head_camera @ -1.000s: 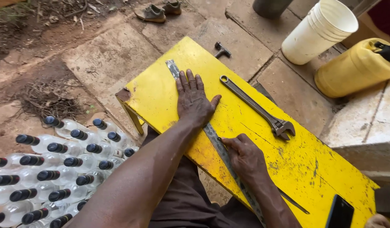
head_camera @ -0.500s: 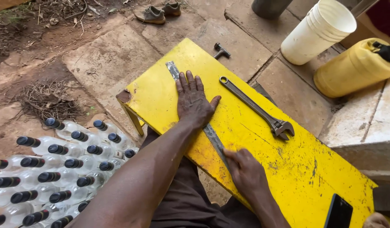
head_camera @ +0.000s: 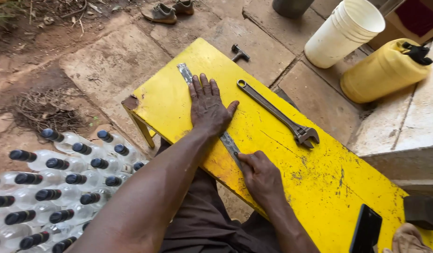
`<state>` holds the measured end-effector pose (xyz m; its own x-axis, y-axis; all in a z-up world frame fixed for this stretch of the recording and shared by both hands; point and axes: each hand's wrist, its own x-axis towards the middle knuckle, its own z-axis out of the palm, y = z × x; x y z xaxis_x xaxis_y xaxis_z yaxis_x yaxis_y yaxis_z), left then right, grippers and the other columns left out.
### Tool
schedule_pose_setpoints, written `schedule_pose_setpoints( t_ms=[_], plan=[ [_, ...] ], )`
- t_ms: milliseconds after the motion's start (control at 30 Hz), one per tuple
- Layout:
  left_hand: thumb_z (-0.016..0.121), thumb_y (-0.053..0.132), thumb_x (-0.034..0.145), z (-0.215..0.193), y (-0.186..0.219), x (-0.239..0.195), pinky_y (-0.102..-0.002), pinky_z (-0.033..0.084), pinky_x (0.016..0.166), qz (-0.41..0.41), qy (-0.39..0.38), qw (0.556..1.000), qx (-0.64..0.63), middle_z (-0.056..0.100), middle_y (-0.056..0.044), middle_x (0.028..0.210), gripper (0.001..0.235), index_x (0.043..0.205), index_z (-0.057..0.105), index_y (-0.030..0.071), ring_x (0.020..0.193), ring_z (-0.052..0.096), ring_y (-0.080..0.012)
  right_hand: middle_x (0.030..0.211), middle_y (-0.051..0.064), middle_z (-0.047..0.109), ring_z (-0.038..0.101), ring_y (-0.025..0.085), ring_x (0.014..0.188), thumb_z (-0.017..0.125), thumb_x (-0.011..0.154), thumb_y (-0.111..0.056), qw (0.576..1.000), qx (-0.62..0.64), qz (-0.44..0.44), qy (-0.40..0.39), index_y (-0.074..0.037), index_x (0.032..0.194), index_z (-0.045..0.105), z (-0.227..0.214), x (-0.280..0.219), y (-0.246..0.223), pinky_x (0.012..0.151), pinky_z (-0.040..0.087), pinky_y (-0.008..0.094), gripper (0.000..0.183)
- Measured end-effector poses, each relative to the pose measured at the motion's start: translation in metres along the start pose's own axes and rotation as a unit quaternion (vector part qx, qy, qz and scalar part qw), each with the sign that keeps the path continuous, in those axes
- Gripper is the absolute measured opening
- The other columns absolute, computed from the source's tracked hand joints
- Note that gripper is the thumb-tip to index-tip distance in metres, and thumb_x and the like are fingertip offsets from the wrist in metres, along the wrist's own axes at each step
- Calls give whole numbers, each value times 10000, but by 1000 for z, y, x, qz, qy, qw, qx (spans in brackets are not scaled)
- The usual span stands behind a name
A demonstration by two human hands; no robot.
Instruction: The person files a long metal strip on a yellow table using a metal file. They hold the strip with one hand and file it with the other, then wipe the strip with a cloth and inspect it.
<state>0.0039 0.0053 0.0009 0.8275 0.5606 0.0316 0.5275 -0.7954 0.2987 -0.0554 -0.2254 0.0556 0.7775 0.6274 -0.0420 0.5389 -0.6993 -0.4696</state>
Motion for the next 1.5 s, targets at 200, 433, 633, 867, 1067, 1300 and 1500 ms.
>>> schedule_pose_setpoints(
  t_ms=[200,433,633,867,1067,1300,1500],
  plan=[
    [290,829,993,-6,8,-4,-558,-68,1306,-2,-21,1000,-10,-19,-286,1767,1099,1692,97,3,1630,-65,-470,957,45,678,669,253,767,655,1010,-263,998,-59,4,35,-189,1276,775,13,-22,20,588,528,425,301],
    [228,834,988,-9,0,-1,-542,-107,1299,-10,-25,1000,3,-81,-272,1766,1096,1699,43,21,1628,-113,-456,941,29,679,634,191,691,641,1025,-282,999,-28,4,21,-172,1318,744,13,-23,14,547,527,376,330],
    [384,780,1017,-26,2,-4,-621,16,1321,7,26,999,-16,247,-316,1735,1002,1636,391,-8,1627,121,-521,913,75,708,768,253,818,665,1032,-255,992,51,-6,111,-195,1176,812,15,-5,6,722,657,352,214],
    [381,792,1003,-21,-2,-8,-632,15,1322,9,24,1000,-16,259,-314,1731,1015,1632,396,-5,1621,132,-534,893,70,678,745,335,857,654,1025,-284,994,19,-32,106,-224,1223,810,16,-5,15,721,640,468,259],
    [377,790,1006,-23,0,-11,-633,17,1321,5,25,1000,-14,257,-308,1735,1011,1635,395,-1,1623,134,-530,921,64,692,745,319,919,659,1004,-307,997,12,-53,56,-281,1219,818,1,2,26,801,633,446,269],
    [412,792,996,-19,-1,-9,-628,25,1317,7,41,999,-13,285,-312,1726,1018,1623,418,-10,1619,147,-531,882,69,657,723,327,829,664,1013,-256,994,73,-60,57,-251,1212,823,6,34,7,748,628,463,255],
    [389,793,997,-23,1,-8,-629,26,1321,7,25,999,-24,260,-313,1731,1016,1627,399,-3,1624,132,-528,863,54,692,747,307,823,666,1004,-259,997,68,-15,39,-294,1193,840,-6,-9,14,720,658,444,260]
  ],
)
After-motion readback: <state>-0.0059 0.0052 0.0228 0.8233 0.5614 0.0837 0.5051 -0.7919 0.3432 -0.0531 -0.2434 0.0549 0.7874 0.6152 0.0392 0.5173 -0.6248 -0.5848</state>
